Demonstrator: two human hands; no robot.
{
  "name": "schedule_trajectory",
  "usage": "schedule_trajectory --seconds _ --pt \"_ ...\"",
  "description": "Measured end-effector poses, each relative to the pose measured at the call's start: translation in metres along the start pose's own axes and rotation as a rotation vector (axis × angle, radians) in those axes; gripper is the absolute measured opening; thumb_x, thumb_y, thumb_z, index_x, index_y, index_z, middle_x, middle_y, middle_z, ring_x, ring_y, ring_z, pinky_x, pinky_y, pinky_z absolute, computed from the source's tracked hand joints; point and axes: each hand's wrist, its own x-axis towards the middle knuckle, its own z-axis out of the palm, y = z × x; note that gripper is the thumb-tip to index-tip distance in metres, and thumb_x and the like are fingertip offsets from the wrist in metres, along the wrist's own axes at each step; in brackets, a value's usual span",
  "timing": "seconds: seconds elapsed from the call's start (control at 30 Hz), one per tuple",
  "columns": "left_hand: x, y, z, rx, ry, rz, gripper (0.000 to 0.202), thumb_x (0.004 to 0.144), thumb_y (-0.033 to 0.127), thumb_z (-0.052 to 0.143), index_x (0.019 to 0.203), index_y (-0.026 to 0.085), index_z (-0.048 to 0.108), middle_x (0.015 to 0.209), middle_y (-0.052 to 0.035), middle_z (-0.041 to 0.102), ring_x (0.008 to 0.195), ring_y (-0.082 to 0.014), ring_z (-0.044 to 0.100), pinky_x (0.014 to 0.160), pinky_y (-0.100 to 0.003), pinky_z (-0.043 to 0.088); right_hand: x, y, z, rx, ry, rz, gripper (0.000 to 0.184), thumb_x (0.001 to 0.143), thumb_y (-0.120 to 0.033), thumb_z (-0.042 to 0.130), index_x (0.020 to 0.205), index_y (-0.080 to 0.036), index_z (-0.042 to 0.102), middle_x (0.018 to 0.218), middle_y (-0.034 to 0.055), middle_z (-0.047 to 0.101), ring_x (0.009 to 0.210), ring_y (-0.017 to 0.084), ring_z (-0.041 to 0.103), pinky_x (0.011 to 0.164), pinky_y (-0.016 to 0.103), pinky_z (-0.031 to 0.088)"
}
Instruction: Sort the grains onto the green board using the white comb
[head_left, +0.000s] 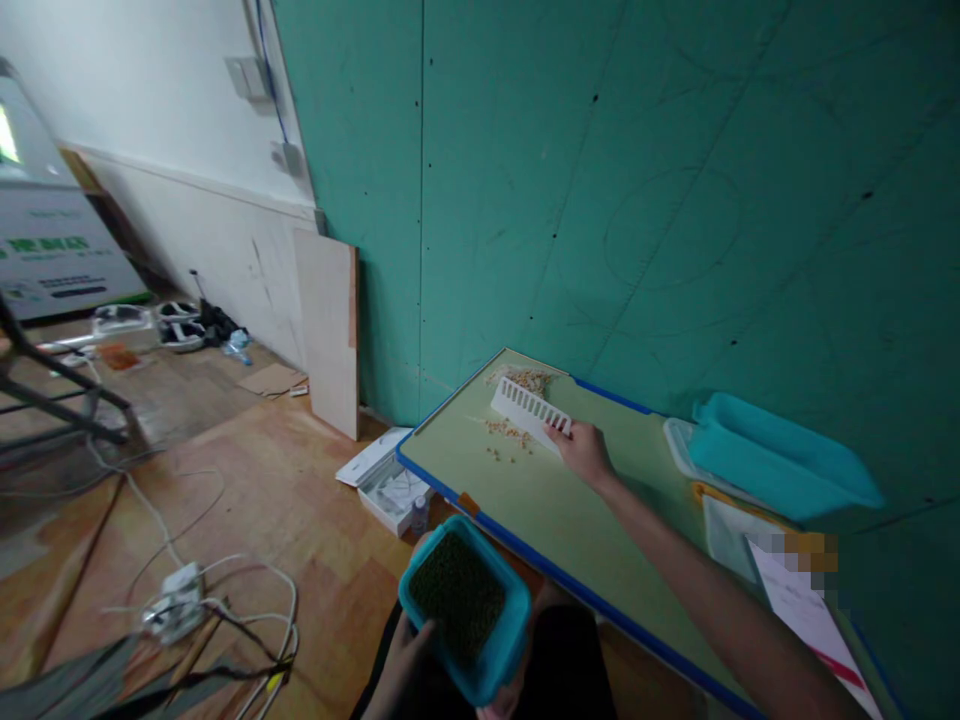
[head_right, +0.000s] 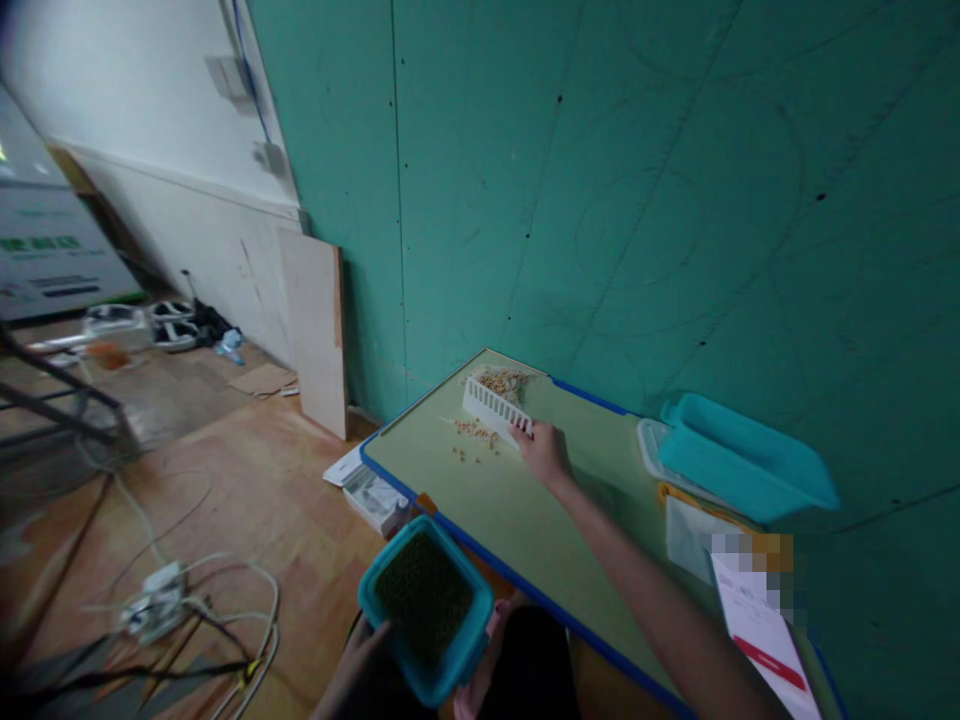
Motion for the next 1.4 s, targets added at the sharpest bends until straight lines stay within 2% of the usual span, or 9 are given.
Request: schedule_trajectory --seconds 0.17,0.3,0.5,0.63,0.77,0.87,0.93,1.13,1.4 --pt "-0.001 0.001 0.002 0.002 0.006 0.056 0.067 0.043 0.053 0.094 0.094 0.015 0.072 0.087 -0.0114 0.076 0.093 -0.0360 0.071 0.087 -0.046 0.055 -0.018 -0.006 -0.003 0.016 0.032 -0.038 0.046 0.086 -0.051 0.054 0.064 -0.015 0.072 0.058 0.0081 0.068 0.055 0.018 0.061 0.053 0.025 0.036" --pt "-0.011 0.005 0.005 0.094 0.025 0.157 0.063 0.053 0.060 0.089 0.092 0.014 0.073 0.074 -0.0064 0.074 0.069 -0.0262 0.068 0.067 -0.036 0.055 -0.025 -0.012 -0.005 0.060 0.012 -0.049 0.049 0.088 -0.055 0.052 0.067 -0.015 0.073 0.058 0.0080 0.069 0.056 0.020 0.063 0.053 0.025 0.039" --pt "-0.024 0.016 0.006 0.209 0.131 0.220 0.069 0.058 0.071 0.081 0.091 0.011 0.075 0.078 -0.0104 0.076 0.065 -0.0257 0.066 0.056 -0.032 0.051 -0.034 -0.014 -0.010 0.102 0.047 -0.038 0.051 0.089 -0.058 0.053 0.077 -0.015 0.076 0.068 0.0093 0.074 0.061 0.021 0.068 0.057 0.026 0.044" --pt "-0.031 0.033 0.010 0.194 0.130 0.227 0.067 0.058 0.073 0.080 0.086 0.012 0.075 0.076 -0.0091 0.075 0.069 -0.0270 0.067 0.061 -0.033 0.053 -0.056 -0.008 -0.026 0.114 0.113 0.012 0.047 0.089 -0.057 0.057 0.080 -0.016 0.077 0.073 0.0113 0.077 0.064 0.023 0.070 0.058 0.027 0.047" --pt "-0.047 0.065 0.024 0.160 0.115 0.216 0.066 0.057 0.071 0.082 0.087 0.012 0.075 0.082 -0.0098 0.077 0.076 -0.0283 0.069 0.065 -0.033 0.055 -0.084 -0.004 -0.040 0.133 0.095 0.028 0.043 0.089 -0.055 0.059 0.082 -0.018 0.077 0.075 0.0111 0.078 0.067 0.025 0.072 0.059 0.028 0.050" --pt "-0.057 0.088 0.037 0.171 0.062 0.219 0.065 0.059 0.068 0.082 0.092 0.013 0.076 0.074 -0.0056 0.074 0.070 -0.0252 0.066 0.059 -0.031 0.053 -0.098 -0.004 -0.039 0.154 0.056 -0.007 0.039 0.091 -0.052 0.057 0.086 -0.019 0.078 0.079 0.0116 0.078 0.071 0.026 0.074 0.059 0.028 0.051" --pt "-0.060 0.098 0.045 0.181 0.044 0.214 0.063 0.058 0.070 0.082 0.084 0.013 0.075 0.065 -0.0032 0.068 0.060 -0.0222 0.062 0.053 -0.029 0.049 -0.101 -0.004 -0.036 0.149 0.036 -0.022 0.039 0.093 -0.051 0.056 0.086 -0.020 0.078 0.076 0.0105 0.078 0.068 0.024 0.073 0.058 0.027 0.050" --pt "-0.060 0.111 0.057 0.194 0.020 0.265 0.060 0.061 0.069 0.081 0.080 0.013 0.073 0.065 -0.0026 0.066 0.057 -0.0185 0.056 0.051 -0.027 0.044 -0.096 -0.007 -0.028 0.115 -0.006 -0.061 0.037 0.094 -0.048 0.056 0.085 -0.019 0.078 0.064 0.0064 0.073 0.054 0.020 0.067 0.053 0.026 0.045" --pt "-0.061 0.124 0.061 0.188 0.033 0.262 0.055 0.058 0.068 0.082 0.071 0.016 0.068 0.055 0.0017 0.059 0.047 -0.0142 0.050 0.043 -0.025 0.039 -0.095 -0.014 -0.028 0.185 -0.076 -0.115 0.033 0.094 -0.045 0.057 0.096 -0.021 0.079 0.083 0.0096 0.079 0.070 0.024 0.074 0.060 0.028 0.052"
